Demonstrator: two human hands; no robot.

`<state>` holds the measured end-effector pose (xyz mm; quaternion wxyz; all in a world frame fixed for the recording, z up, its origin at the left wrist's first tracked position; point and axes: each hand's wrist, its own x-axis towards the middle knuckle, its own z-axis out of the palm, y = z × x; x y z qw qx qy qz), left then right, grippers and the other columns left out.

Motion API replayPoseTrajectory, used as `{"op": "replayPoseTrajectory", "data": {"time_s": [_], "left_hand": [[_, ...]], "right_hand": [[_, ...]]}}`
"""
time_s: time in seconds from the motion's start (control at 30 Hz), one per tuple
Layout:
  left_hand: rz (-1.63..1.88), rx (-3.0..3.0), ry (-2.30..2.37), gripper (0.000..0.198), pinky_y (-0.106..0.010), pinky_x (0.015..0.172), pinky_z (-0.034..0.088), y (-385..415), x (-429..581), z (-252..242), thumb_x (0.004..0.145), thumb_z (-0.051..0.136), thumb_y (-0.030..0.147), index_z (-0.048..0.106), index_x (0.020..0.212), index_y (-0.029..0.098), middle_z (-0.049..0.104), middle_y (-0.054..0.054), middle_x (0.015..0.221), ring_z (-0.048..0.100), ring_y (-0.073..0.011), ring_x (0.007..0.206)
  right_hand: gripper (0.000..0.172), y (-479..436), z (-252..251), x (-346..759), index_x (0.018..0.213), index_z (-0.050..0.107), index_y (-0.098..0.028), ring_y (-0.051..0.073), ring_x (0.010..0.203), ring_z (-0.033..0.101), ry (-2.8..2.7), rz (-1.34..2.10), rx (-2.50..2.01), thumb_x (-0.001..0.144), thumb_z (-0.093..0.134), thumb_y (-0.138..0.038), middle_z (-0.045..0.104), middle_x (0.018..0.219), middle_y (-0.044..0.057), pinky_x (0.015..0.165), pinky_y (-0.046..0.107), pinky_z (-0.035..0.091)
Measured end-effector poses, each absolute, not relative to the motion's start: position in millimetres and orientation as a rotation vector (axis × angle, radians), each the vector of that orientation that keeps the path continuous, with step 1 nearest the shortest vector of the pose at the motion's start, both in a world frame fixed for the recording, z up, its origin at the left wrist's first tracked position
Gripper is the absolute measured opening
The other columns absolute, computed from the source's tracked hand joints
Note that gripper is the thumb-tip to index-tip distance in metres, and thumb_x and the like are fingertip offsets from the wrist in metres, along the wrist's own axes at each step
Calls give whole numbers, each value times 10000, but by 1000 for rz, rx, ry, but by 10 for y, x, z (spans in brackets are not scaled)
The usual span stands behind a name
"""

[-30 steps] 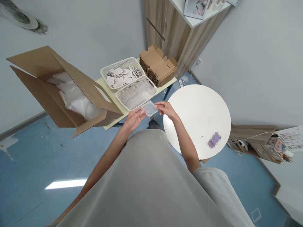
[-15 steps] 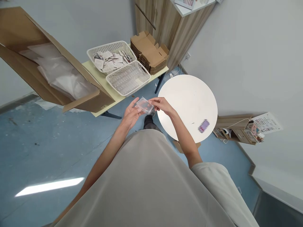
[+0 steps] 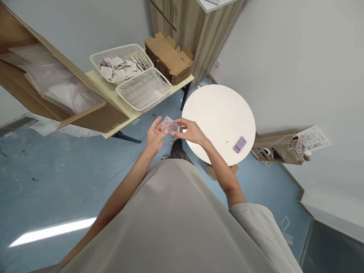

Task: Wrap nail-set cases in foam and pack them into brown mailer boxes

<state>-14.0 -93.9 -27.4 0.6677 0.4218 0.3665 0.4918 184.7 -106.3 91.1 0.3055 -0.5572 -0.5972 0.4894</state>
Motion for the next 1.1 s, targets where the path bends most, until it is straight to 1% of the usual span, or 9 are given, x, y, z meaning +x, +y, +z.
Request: {"op": "replayPoseTrajectory", "data": {"time_s": [0.3, 0.4, 0.53, 0.6, 0.67, 0.77, 0.83, 0.97, 1.1], "left_hand": [[1050, 922, 806, 1206, -616, 1209, 580, -1065, 94, -341, 745, 963, 741, 448, 1703, 220, 671, -231, 1551, 659, -441, 1473], [1026, 873, 789, 1172, -626, 1172, 612, -1090, 101, -241, 746, 988, 681, 469, 1691, 221, 667, -234, 1564, 658, -440, 1467], [976, 794, 698, 1064, -662, 1193, 592, -1094, 66, -42, 783, 999, 572, 507, 1661, 226, 665, -231, 1589, 684, -423, 1447], [930, 768, 641, 1004, -676, 1207, 577, -1091, 40, 46, 814, 982, 536, 524, 1653, 229, 652, -230, 1619, 673, -430, 1469], [879, 749, 593, 945, -677, 1219, 568, -1089, 20, 107, 835, 961, 502, 550, 1641, 229, 628, -226, 1658, 638, -443, 1512], [818, 718, 566, 875, -663, 1227, 570, -1089, 14, 154, 821, 943, 411, 605, 1606, 223, 587, -203, 1711, 584, -457, 1566], [794, 690, 562, 846, -655, 1238, 567, -1090, 28, 177, 801, 922, 329, 631, 1589, 228, 568, -177, 1734, 572, -452, 1578], [762, 658, 532, 807, -663, 1278, 532, -1092, 56, 228, 790, 853, 222, 657, 1573, 253, 543, -136, 1762, 576, -432, 1580], [757, 660, 531, 792, -687, 1303, 496, -1093, 49, 255, 801, 810, 203, 656, 1576, 260, 531, -126, 1772, 558, -429, 1597]], "right_hand": [[561, -1318, 918, 2038, 1149, 878, -202, 299, 1222, 794, -1375, 1362, -1533, 732, 1017, -550, 855, 1282, 90, 1179, 486, 618], [553, -1325, 965, 2126, 1138, 885, -199, 288, 1176, 802, -1318, 1400, -1519, 726, 1029, -538, 865, 1230, 89, 1141, 474, 633], [564, -1287, 1078, 2281, 1126, 885, -197, 270, 1105, 812, -1260, 1464, -1476, 746, 1017, -592, 873, 1141, 84, 1060, 443, 663], [566, -1268, 1145, 2359, 1116, 875, -204, 266, 1086, 817, -1222, 1477, -1460, 773, 990, -639, 868, 1153, 85, 986, 413, 691], [574, -1252, 1198, 2420, 1096, 847, -215, 260, 1050, 828, -1151, 1468, -1455, 820, 932, -711, 849, 1251, 93, 851, 369, 719], [625, -1229, 1222, 2456, 1073, 777, -223, 229, 946, 836, -1030, 1407, -1476, 898, 803, -822, 803, 1392, 113, 653, 297, 697], [669, -1213, 1209, 2443, 1076, 739, -223, 209, 898, 830, -978, 1361, -1503, 919, 742, -874, 808, 1368, 124, 604, 266, 676], [690, -1203, 1188, 2384, 1056, 694, -230, 195, 877, 820, -920, 1335, -1535, 934, 690, -909, 835, 1252, 114, 617, 261, 682], [661, -1226, 1190, 2349, 1072, 692, -237, 184, 880, 812, -907, 1357, -1550, 942, 708, -885, 842, 1207, 92, 673, 282, 706]]}}
